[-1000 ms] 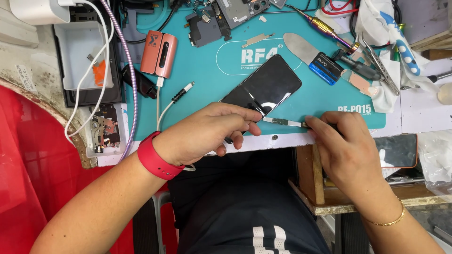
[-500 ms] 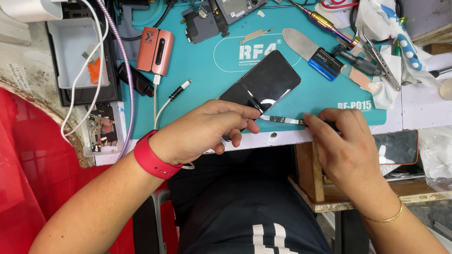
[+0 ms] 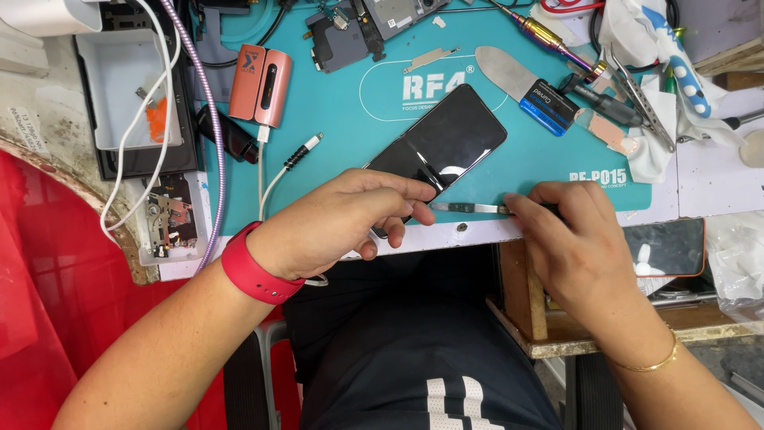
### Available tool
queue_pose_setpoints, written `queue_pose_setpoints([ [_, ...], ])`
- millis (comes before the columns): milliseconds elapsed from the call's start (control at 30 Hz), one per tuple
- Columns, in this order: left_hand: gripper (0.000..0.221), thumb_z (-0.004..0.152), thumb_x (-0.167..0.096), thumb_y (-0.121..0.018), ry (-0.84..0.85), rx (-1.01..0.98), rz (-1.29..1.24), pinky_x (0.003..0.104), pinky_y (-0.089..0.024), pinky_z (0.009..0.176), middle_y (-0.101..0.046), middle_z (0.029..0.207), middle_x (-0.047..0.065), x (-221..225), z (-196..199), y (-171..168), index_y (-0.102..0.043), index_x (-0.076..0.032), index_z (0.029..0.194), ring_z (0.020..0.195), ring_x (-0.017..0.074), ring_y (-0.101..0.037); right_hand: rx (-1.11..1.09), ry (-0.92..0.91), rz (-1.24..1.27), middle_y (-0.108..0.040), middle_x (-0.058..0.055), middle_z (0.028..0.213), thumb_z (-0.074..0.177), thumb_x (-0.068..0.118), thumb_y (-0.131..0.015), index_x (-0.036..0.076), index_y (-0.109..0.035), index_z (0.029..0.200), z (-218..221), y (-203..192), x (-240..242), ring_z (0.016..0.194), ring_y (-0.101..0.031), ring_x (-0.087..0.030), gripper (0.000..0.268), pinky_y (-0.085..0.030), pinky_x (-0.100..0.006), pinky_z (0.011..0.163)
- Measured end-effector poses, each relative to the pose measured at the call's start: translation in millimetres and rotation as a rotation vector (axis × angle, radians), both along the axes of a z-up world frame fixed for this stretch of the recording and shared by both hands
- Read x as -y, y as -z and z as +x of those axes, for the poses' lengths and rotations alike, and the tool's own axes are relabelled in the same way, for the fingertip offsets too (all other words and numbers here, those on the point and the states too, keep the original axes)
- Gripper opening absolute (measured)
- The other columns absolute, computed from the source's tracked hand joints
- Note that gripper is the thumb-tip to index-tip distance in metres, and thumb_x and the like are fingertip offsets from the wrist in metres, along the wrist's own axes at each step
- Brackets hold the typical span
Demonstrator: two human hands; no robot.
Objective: The person uses a metal prying tool to carefully separate the screen from the frame of a black smartphone. They work along the edges of the device, lifting the screen slightly to release the adhesive seal.
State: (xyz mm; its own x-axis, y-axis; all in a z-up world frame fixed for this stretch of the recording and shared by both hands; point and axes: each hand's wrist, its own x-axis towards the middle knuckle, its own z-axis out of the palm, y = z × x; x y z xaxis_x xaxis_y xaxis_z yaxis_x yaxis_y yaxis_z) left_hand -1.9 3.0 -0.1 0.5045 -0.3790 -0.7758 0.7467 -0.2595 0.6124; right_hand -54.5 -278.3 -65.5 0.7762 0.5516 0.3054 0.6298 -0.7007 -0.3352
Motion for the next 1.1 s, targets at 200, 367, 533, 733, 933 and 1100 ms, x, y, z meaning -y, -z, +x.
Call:
queue_pose_setpoints([
  [200, 0.056, 0.091, -0.022, -0.062, 0.161, 1.225, 0.488, 0.05, -0.044, 0.099, -0.056, 0.125, 0.017, -13, -43, 17, -0.05, 0.004, 0.139, 0.113, 0.0389, -0.054, 0.18, 0.36, -0.123, -0.068, -0.024, 0.12, 0.115, -0.003, -0.074, -0.006, -0.077, 0.127, 1, 6, 52, 0.108, -0.061, -0.043, 0.013, -0.047, -0.049, 0.1],
  [367, 0.09, 0.086, -0.044, -0.077, 0.261, 1.299, 0.77, 0.056, -0.042, 0.1, -0.052, 0.139, 0.015, -14, -52, 50, -0.035, -0.007, 0.156, 0.125, 0.0397, -0.049, 0.151, 0.301, -0.118, -0.062, -0.027, 0.127, 0.115, -0.004, -0.075, -0.011, -0.074, 0.132, 14, -12, 46, 0.117, -0.057, -0.046, 0.018, -0.047, -0.052, 0.108],
  [533, 0.088, 0.088, -0.031, -0.078, 0.192, 1.283, 0.536, 0.054, -0.035, 0.112, -0.051, 0.14, 0.013, -27, -42, 56, -0.03, -0.005, 0.157, 0.124, 0.0378, -0.049, -0.102, -0.125, 0.061, -0.066, -0.02, 0.113, 0.098, -0.002, -0.071, -0.006, -0.063, 0.11, 40, -47, -15, 0.109, -0.063, -0.036, 0.015, -0.052, -0.045, 0.102],
  [733, 0.089, 0.089, -0.028, -0.079, 0.206, 1.215, 0.455, 0.056, -0.033, 0.112, -0.048, 0.152, 0.013, -34, -37, 55, -0.027, -0.007, 0.158, 0.137, 0.0371, -0.042, -0.191, -0.387, 0.003, -0.061, -0.013, 0.109, 0.099, 0.007, -0.067, 0.001, -0.063, 0.104, 65, -45, -60, 0.1, -0.058, -0.033, 0.008, -0.047, -0.043, 0.09],
  [933, 0.091, 0.088, -0.031, -0.08, 0.22, 1.151, 0.447, 0.057, -0.026, 0.116, -0.044, 0.155, 0.01, -35, -35, 57, -0.027, -0.009, 0.159, 0.143, 0.0359, -0.037, -0.188, -0.402, -0.081, -0.059, -0.01, 0.108, 0.102, 0.012, -0.064, 0.005, -0.064, 0.105, 64, -36, -76, 0.093, -0.055, -0.03, 0.008, -0.045, -0.041, 0.083],
  [1100, 0.09, 0.088, -0.031, -0.08, 0.217, 1.173, 0.44, 0.057, -0.024, 0.119, -0.044, 0.154, 0.01, -36, -35, 59, -0.027, -0.009, 0.158, 0.144, 0.0347, -0.038, -0.048, -0.351, -0.134, -0.061, -0.011, 0.106, 0.1, 0.001, -0.066, 0.003, -0.059, 0.096, 57, -29, -78, 0.084, -0.054, -0.03, 0.008, -0.042, -0.04, 0.072],
])
